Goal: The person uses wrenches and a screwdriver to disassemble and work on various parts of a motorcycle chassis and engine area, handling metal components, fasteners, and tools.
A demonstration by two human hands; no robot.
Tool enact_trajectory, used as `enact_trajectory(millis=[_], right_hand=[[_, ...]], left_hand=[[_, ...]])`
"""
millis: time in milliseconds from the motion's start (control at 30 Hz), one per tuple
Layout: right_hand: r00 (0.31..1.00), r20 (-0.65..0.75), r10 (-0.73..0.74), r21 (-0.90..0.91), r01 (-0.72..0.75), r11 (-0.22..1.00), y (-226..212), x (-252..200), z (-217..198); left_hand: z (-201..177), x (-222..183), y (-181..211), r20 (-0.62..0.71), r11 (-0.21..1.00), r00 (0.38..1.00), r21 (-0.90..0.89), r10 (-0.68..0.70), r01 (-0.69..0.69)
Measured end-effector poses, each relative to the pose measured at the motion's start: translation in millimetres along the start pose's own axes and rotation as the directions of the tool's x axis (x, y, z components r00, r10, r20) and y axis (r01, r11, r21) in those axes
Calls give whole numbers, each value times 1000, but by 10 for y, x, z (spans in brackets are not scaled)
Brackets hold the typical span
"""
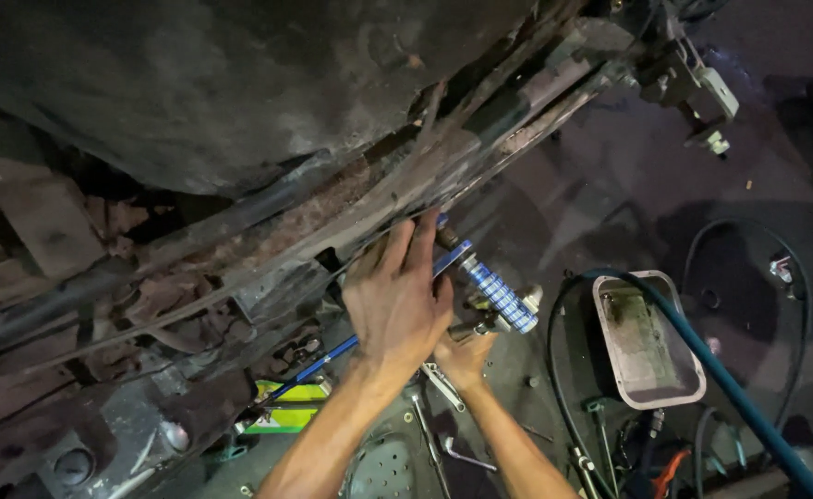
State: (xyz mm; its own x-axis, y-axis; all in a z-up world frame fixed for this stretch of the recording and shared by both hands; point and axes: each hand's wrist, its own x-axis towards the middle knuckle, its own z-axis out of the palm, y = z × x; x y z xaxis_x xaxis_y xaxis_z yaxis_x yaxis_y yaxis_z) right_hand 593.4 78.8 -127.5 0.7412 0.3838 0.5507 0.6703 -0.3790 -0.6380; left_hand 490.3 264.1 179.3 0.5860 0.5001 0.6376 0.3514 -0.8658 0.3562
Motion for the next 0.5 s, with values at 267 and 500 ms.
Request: enact_trajectory(millis=[267,500], right_hand=[[942,-21,336,323,-312,894,-967,-4,-43],[832,49,553,451,-512,731,-2001,-14,-239]], left_hand=[[53,-34,-15,-44,1000,999,-3,1,-1],[-108,-3,20,215,996,973,42,-80,72]])
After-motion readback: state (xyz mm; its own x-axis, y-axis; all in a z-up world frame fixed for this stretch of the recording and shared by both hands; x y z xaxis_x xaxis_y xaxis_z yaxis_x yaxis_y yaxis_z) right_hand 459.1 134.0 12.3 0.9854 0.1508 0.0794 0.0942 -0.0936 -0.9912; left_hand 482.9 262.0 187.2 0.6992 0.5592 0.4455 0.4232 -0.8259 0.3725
